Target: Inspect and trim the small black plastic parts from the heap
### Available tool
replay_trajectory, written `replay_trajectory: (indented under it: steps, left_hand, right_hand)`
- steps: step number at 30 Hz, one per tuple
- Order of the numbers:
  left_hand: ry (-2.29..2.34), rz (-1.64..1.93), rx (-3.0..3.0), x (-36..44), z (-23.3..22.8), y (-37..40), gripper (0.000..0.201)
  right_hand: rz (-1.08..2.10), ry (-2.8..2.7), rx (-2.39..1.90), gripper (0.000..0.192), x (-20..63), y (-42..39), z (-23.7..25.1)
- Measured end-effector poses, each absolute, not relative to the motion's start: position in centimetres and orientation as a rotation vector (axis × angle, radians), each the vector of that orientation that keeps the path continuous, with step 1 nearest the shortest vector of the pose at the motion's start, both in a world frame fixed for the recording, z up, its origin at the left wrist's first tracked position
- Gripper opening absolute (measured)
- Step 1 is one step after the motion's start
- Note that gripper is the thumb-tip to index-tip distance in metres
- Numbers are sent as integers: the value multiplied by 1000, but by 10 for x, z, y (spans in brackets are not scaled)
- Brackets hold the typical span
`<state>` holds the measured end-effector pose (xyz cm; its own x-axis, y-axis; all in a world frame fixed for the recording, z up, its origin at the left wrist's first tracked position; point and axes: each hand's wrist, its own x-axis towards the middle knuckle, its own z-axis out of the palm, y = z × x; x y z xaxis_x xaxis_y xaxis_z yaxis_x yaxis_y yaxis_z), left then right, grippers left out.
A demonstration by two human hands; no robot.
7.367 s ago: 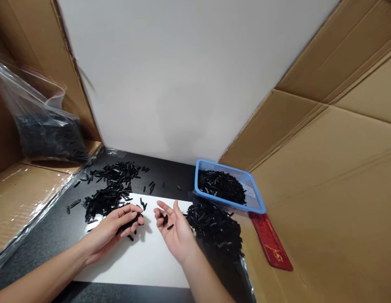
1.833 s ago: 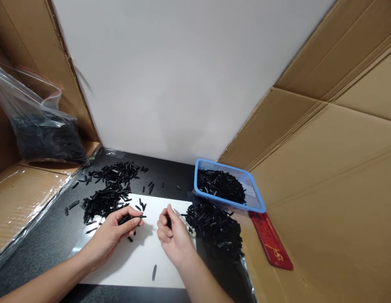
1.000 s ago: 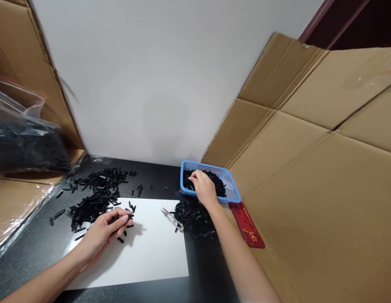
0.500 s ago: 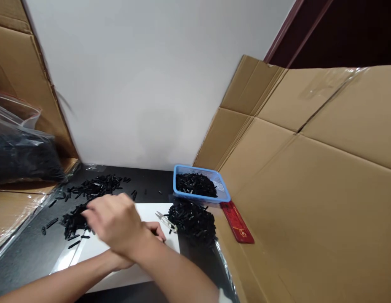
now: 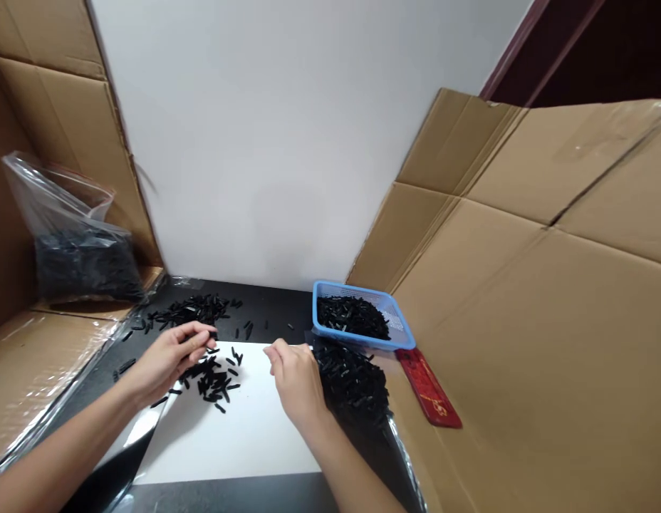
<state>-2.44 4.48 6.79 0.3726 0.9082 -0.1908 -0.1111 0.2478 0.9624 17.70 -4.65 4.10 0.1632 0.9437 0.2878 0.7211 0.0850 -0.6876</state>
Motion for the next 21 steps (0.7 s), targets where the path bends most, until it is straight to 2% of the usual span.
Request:
replay_trajectory:
  steps: [3, 6, 13, 21]
  left_hand:
    - [875, 808, 1071, -14, 56, 25, 31]
    - [852, 859, 1077, -4, 48, 12, 29]
    - [853, 906, 1162, -6, 38, 4, 26]
    - [881, 778, 1108, -3, 31, -2, 22]
  right_hand:
    - [770, -1304, -1436, 18, 164, -39, 31]
    - [1028, -1095, -1165, 23, 139, -32, 22]
    - [1102, -893, -1028, 26, 127, -29, 16]
    - [1269, -707, -1014, 31, 133, -35, 13]
